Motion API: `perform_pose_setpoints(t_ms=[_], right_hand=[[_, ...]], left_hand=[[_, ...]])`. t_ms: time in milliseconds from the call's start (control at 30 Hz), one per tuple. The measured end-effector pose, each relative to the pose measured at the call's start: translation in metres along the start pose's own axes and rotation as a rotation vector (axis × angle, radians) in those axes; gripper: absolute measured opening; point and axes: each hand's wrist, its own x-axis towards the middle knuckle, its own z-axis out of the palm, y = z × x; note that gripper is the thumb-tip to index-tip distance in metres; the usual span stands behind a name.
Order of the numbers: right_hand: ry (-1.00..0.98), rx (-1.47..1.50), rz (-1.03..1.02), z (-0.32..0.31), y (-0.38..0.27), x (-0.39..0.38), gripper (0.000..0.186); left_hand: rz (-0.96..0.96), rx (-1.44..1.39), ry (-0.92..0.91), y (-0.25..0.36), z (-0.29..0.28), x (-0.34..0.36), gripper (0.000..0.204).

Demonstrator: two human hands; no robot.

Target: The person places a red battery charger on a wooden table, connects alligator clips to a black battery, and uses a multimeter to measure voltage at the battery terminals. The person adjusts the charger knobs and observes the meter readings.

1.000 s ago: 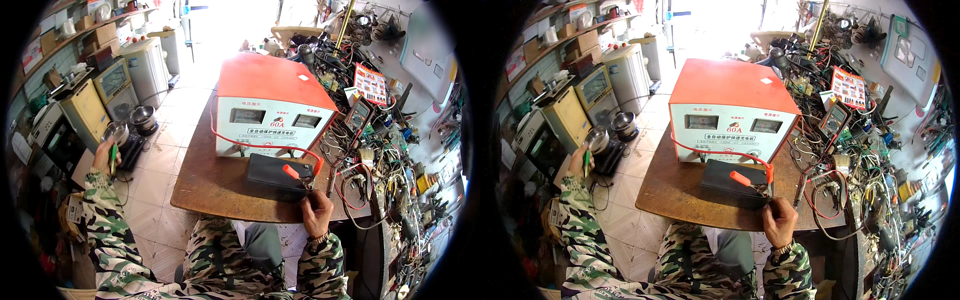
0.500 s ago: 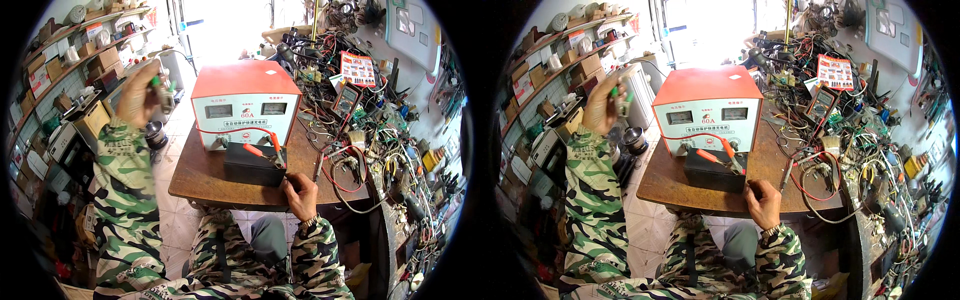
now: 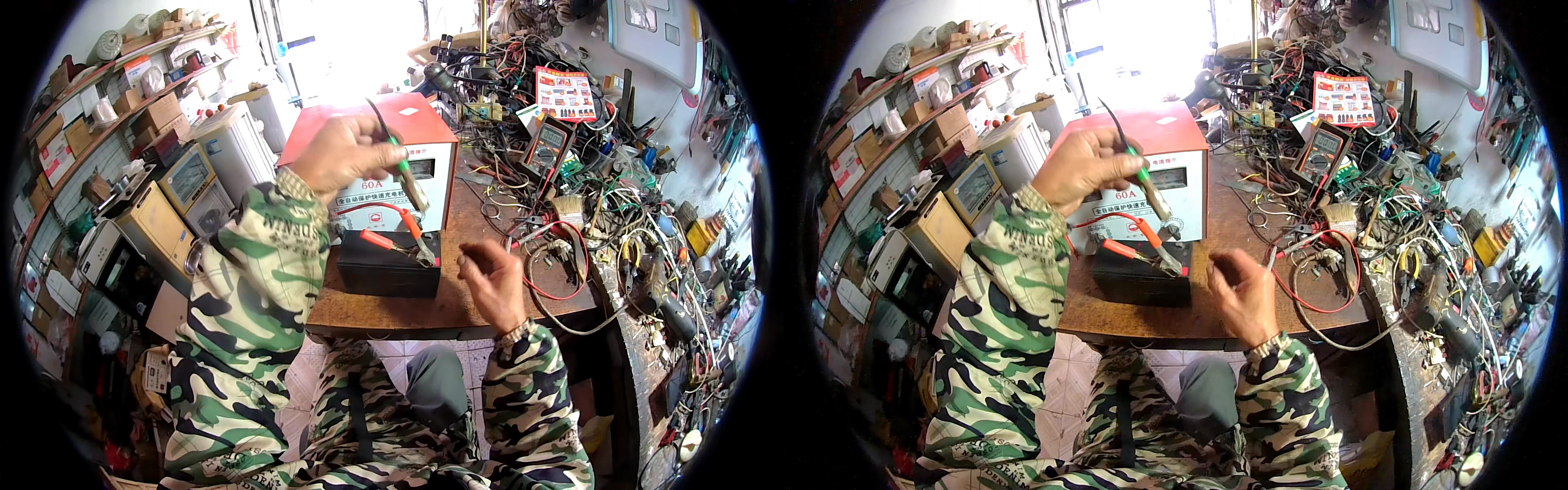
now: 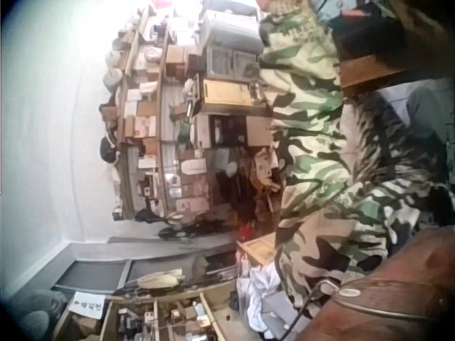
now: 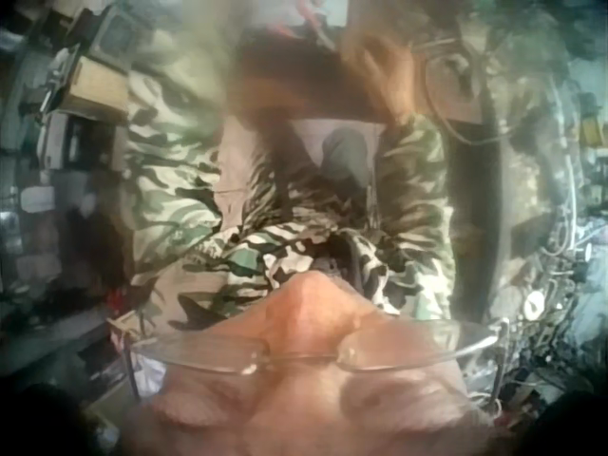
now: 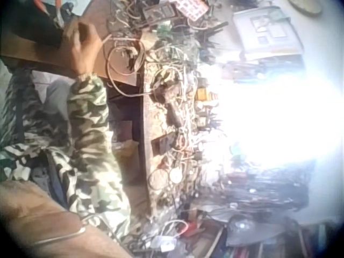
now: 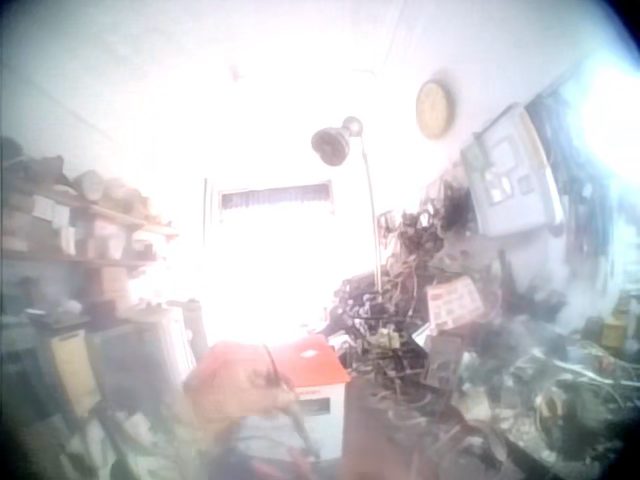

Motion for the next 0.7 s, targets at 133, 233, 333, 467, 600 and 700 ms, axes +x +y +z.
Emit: perform_pose_setpoints(t_ms=[133, 233, 333, 467, 600, 700], right_hand=[[-0.038, -0.033, -0.086, -0.003, -0.044, 0.038, 0.03], [-0.134, -0.05, -0.132, 0.005, -0.046, 0.057, 0.041], [-0.154, -0.005, -0.152, 0.019, -0.041, 0.062, 0.032], [-0.203, -0.13, -0.188, 0.017, -0.031, 0.068, 0.031], [-0.257, -0.162, -0.304, 0.007, -0.03, 0.075, 0.031], [-0.307, -0.032, -0.311, 0.018, -0.03, 0.078, 0.032]], left_hand=[[-0.054, -0.01, -0.024, -0.021, 0.023, -0.003, 0.021], [-0.075, 0.026, 0.042, -0.022, 0.033, -0.002, 0.021], [-0.08, 0.173, 0.079, -0.016, 0.027, -0.008, 0.028], [0.304, 0.956, 0.311, 0.007, 0.024, -0.024, 0.027], [0.638, 1.051, -0.033, 0.018, 0.026, -0.006, 0.025], [0.197, 0.948, -0.415, 0.024, 0.017, -0.001, 0.03]])
